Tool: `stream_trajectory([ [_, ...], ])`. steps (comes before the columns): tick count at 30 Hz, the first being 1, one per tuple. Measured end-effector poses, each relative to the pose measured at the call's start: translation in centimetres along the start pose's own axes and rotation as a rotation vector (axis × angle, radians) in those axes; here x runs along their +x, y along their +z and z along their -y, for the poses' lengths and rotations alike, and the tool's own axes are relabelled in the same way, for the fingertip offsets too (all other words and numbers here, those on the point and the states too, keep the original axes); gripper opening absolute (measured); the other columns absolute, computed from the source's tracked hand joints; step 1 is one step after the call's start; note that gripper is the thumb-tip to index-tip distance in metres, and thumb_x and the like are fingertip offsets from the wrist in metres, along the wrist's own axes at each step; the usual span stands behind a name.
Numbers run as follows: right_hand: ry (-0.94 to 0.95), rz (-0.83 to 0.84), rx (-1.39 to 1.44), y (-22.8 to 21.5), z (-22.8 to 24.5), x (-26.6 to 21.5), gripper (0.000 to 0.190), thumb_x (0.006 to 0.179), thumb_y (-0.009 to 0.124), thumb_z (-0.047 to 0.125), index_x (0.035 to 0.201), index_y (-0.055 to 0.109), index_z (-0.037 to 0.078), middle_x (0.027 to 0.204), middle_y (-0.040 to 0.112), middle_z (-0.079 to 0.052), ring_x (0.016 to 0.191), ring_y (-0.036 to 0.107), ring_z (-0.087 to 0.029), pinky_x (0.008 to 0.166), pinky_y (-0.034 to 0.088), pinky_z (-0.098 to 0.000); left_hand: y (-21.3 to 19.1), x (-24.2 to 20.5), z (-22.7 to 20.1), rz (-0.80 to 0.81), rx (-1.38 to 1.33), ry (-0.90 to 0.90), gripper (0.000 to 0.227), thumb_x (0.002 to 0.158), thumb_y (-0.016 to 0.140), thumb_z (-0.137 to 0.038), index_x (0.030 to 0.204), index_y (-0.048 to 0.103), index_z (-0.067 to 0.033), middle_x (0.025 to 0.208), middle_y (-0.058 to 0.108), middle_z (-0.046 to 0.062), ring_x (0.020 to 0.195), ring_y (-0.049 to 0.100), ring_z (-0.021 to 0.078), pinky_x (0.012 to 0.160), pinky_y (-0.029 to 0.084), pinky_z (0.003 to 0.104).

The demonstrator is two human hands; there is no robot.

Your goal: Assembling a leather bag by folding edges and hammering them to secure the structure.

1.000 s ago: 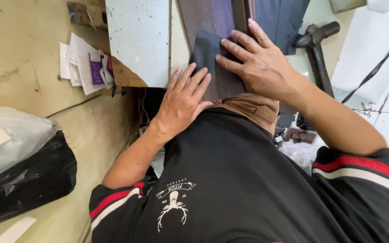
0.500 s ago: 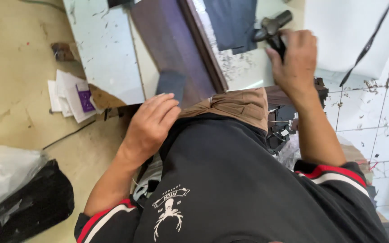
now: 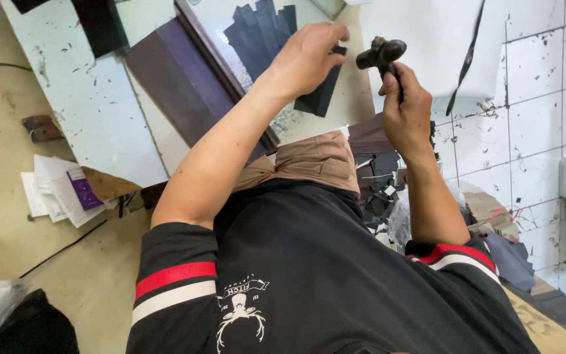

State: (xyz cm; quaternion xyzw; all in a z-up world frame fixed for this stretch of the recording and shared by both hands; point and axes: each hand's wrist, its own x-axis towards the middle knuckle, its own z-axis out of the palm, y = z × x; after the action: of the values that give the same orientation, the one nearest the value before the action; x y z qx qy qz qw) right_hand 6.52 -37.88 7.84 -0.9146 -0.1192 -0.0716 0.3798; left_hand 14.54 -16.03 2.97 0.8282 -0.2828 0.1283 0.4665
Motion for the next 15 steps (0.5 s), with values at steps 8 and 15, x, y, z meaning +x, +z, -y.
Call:
stream_trajectory([
  [8, -0.098, 0.072, 0.006, 0.7, -0.1, 1.8, 0.026, 0.11, 0.057, -0.003, 0.133, 0.062, -0.012, 0.087, 0.067, -0.013, 0.062, 0.052, -0.017, 0.054, 0.04, -0.0301, -1.4, -3.6, -2.0, 0.282, 0.498, -0.008, 0.039, 0.081, 0.081, -0.018, 0.114, 0.067, -0.0013, 0.121, 0.066, 0.012, 0.127, 0.05, 0.0354, 0.112, 0.031, 0.052],
  [15, -0.237, 0.199, -0.145, 0.9, 0.2, 3.9, 0.025, 0.106, 0.063, -0.005, 0.131, 0.065, -0.01, 0.087, 0.07, -0.018, 0.06, 0.058, -0.023, 0.052, 0.043, -0.0349, 0.1, -4.9, -0.3, 0.373, 0.636, -0.023, 0.05, 0.087, 0.078, -0.027, 0.126, 0.07, 0.0028, 0.139, 0.063, 0.013, 0.148, 0.03, 0.0421, 0.12, 0.005, 0.07],
])
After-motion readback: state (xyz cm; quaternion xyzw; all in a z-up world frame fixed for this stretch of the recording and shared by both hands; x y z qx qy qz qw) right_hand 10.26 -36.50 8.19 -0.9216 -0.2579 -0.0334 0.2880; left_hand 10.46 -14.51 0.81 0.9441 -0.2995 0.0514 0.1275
